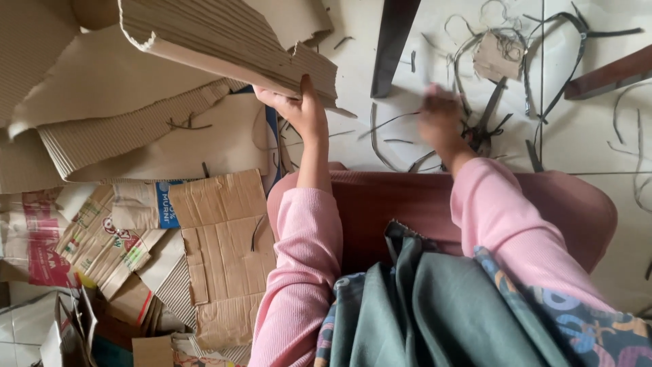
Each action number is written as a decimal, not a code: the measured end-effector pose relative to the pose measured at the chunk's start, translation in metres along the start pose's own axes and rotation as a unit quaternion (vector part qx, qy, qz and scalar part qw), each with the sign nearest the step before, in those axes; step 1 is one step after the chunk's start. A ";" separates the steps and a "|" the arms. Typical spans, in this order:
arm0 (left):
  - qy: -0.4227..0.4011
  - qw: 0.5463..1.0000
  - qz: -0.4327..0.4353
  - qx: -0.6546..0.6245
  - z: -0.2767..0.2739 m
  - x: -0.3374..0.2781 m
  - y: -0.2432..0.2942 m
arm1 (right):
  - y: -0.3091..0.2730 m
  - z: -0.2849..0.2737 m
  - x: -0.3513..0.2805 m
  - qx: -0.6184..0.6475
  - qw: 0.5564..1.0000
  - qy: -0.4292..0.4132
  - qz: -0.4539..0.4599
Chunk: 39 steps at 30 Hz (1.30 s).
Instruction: The person rolls a piece of corrugated cardboard into a tube and secures it by wrapping and tying a thin strip around it. They use scissors to cut the strip and trim the excess after tying it.
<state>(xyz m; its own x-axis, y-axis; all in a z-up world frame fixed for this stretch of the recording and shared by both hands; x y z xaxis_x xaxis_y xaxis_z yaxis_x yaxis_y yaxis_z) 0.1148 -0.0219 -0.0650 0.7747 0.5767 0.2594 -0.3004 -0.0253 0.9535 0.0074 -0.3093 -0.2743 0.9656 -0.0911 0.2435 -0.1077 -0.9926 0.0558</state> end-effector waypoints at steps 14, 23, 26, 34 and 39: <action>-0.042 0.997 0.027 0.053 -0.001 -0.013 0.004 | -0.139 -0.020 -0.063 0.174 0.914 -0.252 -0.266; -0.186 0.965 0.163 0.082 0.044 -0.045 -0.032 | -0.068 -0.136 -0.060 0.061 0.827 -0.559 0.028; -0.419 0.889 0.150 0.109 0.053 -0.084 -0.042 | -0.074 -0.156 -0.060 0.069 0.822 -0.564 0.037; -0.441 0.887 0.086 -0.110 0.065 -0.069 -0.023 | -0.077 -0.128 -0.063 0.168 0.819 -0.549 0.022; -0.369 0.929 0.007 -0.001 0.084 -0.064 -0.008 | -0.075 -0.157 -0.045 0.153 0.833 -0.531 0.029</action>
<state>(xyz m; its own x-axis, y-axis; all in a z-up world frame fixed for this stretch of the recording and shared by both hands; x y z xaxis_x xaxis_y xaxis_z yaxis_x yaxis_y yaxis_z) 0.1141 -0.1274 -0.0765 0.9412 -0.1414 0.3068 -0.3135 -0.0272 0.9492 -0.0654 -0.2183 -0.1375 0.6429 0.0011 -0.7659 -0.2538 -0.9432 -0.2144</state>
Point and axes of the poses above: each hand's wrist, its own x-axis towards the middle knuckle, its own z-axis out of the palm, y = z × x, the point moved 4 cm from there along x, towards the middle knuckle, and after that the axes turned 9 degrees about y, right-handed, at the moved point
